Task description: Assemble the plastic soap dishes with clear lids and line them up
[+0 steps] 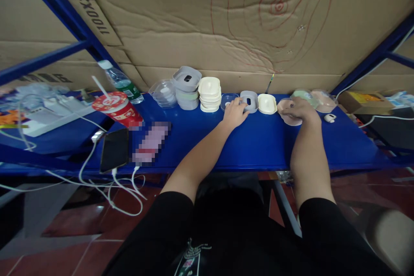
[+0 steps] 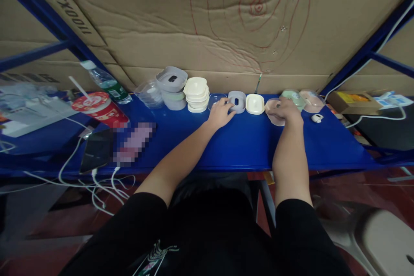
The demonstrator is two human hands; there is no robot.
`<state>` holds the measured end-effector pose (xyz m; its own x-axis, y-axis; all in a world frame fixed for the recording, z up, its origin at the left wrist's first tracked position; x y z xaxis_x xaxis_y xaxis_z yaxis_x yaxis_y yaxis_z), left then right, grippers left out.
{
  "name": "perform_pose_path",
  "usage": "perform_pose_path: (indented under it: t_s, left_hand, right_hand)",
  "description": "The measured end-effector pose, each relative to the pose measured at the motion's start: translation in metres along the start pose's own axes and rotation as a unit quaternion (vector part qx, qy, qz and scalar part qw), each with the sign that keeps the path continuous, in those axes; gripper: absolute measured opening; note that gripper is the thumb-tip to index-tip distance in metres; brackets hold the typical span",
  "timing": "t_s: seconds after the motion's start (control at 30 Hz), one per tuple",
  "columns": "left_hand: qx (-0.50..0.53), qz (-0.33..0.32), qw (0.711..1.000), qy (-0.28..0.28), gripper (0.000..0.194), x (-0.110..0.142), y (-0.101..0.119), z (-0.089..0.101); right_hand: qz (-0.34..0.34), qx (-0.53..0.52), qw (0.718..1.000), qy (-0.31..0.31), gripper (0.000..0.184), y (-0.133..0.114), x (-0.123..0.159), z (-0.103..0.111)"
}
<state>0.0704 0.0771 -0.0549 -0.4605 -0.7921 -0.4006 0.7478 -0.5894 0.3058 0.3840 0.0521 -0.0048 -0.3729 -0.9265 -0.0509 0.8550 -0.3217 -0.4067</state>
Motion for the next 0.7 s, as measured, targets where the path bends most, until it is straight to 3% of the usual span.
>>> perform_pose_path:
  t_s: [0.1,0.2,0.33,0.43,0.53,0.63,0.7]
  left_hand:
    - [-0.006,0.008,1.0,-0.004,0.04,0.0,0.003,0.003]
    - [0.006,0.001,1.0,0.02,0.041,0.0,0.004,0.005]
    - [0.074,-0.072,0.994,0.044,0.046,0.001,0.012,0.005]
    - [0.184,-0.088,0.978,0.049,0.078,0.001,0.026,-0.002]
    - [0.368,-0.01,0.928,0.065,0.111,-0.004,0.037,-0.009]
    - [0.518,0.114,0.843,0.091,0.09,-0.013,0.034,-0.005]
    - [0.549,0.131,0.819,0.102,0.078,-0.015,0.024,0.006]
  right_hand:
    - [-0.065,0.043,0.997,0.017,0.092,-0.004,0.004,0.004]
    - [-0.072,-0.023,0.992,0.1,0.092,-0.007,0.007,0.013]
    - [-0.031,-0.24,0.952,0.185,0.089,-0.025,0.006,0.01]
    - [0.011,-0.443,0.889,0.118,0.079,-0.056,0.007,-0.011]
    - [0.059,-0.516,0.853,0.054,0.073,-0.091,0.016,-0.041]
    - [0.133,-0.507,0.851,0.008,0.075,-0.118,0.032,-0.071]
    - [0.185,-0.471,0.862,0.016,0.072,-0.131,0.042,-0.085]
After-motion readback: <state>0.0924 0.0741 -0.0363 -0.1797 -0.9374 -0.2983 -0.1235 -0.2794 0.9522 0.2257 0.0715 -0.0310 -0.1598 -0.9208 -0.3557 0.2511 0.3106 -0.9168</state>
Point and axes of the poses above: each hand's wrist, its own x-axis away from the middle knuckle, its own z-axis out of the back of the hand, y = z × x, the point moved 1 cm from there along -x, towards the middle knuckle, and after that the axes turned 2 degrees about -z, right-handed, at the moved point
